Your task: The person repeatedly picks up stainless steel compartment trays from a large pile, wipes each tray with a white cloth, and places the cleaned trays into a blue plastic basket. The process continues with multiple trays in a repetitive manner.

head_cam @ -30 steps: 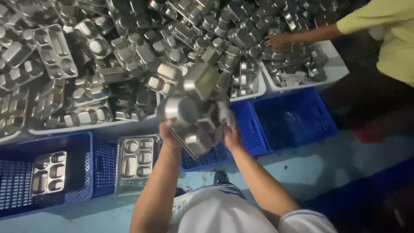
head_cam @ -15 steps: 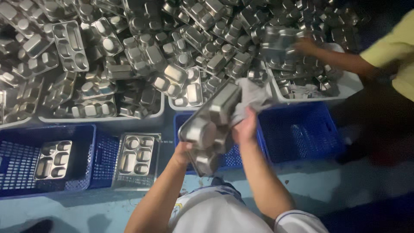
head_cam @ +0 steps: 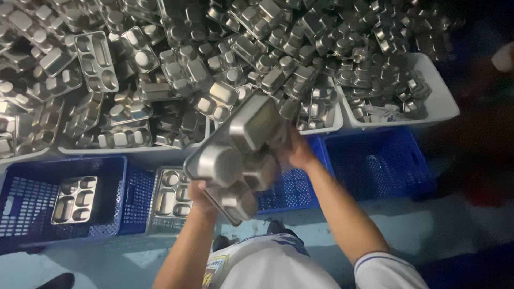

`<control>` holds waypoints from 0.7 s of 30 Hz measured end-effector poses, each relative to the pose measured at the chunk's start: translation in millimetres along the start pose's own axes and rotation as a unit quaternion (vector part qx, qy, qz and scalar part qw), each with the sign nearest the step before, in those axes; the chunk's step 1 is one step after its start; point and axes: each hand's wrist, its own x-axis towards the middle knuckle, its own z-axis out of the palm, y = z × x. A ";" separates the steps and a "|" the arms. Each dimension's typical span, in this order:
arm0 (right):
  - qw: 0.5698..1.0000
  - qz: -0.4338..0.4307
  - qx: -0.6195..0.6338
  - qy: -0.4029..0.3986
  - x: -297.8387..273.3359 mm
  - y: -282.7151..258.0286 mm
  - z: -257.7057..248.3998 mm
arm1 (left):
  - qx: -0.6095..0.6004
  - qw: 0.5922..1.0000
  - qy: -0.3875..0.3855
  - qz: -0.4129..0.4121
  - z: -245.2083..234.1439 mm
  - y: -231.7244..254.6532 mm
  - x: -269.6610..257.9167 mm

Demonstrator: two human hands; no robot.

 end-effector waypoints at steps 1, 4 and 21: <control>0.996 -0.052 -0.055 -0.046 -7.7 4.6 3.8 | 0.003 0.999 0.039 0.008 -9.7 2.7 -3.9; 0.993 -0.006 -0.103 -0.063 -13.2 24.2 4.6 | 0.003 0.999 0.044 0.016 -25.9 -0.6 -5.9; 0.831 0.178 0.432 0.302 -32.6 10.8 47.9 | -0.075 0.997 0.002 -0.021 -21.7 -26.3 29.7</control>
